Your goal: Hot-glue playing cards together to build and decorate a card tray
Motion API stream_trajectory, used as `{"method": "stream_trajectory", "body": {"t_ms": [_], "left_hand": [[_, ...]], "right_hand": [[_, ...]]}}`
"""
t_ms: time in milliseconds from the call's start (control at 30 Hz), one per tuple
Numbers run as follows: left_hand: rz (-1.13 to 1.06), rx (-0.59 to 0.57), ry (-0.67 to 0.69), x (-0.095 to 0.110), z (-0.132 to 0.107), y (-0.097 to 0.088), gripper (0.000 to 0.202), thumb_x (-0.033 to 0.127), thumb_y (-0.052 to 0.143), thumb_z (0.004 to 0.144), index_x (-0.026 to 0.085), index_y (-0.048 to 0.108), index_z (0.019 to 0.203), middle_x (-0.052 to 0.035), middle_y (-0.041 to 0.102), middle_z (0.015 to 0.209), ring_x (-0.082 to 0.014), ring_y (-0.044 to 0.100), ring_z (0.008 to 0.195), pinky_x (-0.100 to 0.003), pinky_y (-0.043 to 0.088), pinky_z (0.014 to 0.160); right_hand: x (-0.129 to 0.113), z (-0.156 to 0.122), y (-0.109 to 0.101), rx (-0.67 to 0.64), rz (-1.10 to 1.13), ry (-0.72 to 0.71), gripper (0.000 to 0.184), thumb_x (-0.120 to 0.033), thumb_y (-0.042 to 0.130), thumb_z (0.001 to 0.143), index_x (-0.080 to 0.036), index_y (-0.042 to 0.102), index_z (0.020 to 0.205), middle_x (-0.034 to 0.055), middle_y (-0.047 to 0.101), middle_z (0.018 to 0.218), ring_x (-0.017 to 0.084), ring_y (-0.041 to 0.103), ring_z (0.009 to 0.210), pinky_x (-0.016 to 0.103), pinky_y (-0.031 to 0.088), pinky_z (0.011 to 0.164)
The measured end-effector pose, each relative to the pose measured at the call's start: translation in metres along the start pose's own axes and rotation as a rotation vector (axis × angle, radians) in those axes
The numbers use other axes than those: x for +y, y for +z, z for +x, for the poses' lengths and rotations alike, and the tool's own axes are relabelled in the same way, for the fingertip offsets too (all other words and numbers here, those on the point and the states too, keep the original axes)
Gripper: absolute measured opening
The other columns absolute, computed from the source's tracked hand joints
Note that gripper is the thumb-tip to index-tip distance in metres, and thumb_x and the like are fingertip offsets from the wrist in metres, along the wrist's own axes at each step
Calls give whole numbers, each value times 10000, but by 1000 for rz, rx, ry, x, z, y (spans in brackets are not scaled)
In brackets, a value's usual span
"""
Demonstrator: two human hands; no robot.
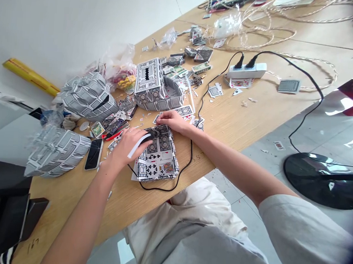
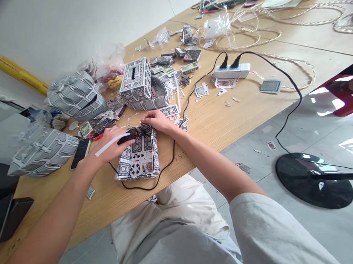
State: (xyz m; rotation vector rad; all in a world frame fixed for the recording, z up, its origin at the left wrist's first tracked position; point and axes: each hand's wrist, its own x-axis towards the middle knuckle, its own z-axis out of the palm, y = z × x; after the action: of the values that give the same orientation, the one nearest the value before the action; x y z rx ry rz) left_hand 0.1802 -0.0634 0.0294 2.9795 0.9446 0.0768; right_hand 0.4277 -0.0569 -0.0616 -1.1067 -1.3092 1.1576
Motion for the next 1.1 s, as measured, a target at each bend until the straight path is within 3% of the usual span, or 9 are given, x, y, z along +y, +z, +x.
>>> {"method": "stream_trajectory", "body": {"t_ms": [233, 533, 933, 1000, 1100], "left_hand": [[10, -11, 29, 15, 14, 4, 259, 407, 607, 1063, 195, 738, 1133, -124, 801, 1155, -347, 689, 1090, -492, 464, 957], [-12, 11, 32, -6, 1, 1, 298, 445, 581, 1069, 195, 739, 1104, -117, 797, 1094, -328, 681, 1057, -475, 472, 935], [-78, 16, 36, 8, 13, 6, 262, 413, 605, 1056, 196, 746, 1099, -119, 792, 1090, -323, 696, 1086, -484, 498, 993], [-144, 34, -25, 4, 5, 0, 269, 437, 618, 1041, 207, 758, 1040, -108, 798, 1065, -315, 701, 1055, -471, 513, 965], [-373, 139, -279, -8, -16, -7, 328, 513, 693, 970, 204, 785, 1023, -85, 809, 976, -287, 715, 922, -430, 550, 870]], "right_hand": [[-1, -1, 1, 1, 8, 9, 153, -326, 750, 846, -177, 772, 875, 58, 803, 919, 188, 689, 860, 321, 529, 843], [-2, -1, 1, 1, 19, 23, 154, -324, 759, 831, -172, 773, 858, 49, 782, 884, 176, 668, 809, 319, 517, 815], [6, 3, 1, -3, -3, 24, 156, -341, 764, 839, -185, 755, 834, 38, 782, 872, 174, 676, 815, 324, 532, 844], [5, 3, 1, -4, 1, 29, 156, -341, 763, 844, -186, 755, 833, 42, 786, 878, 174, 679, 815, 320, 533, 832], [5, 2, 2, 2, 10, 40, 171, -355, 759, 862, -185, 759, 849, 53, 790, 880, 178, 680, 799, 317, 529, 799]]}}
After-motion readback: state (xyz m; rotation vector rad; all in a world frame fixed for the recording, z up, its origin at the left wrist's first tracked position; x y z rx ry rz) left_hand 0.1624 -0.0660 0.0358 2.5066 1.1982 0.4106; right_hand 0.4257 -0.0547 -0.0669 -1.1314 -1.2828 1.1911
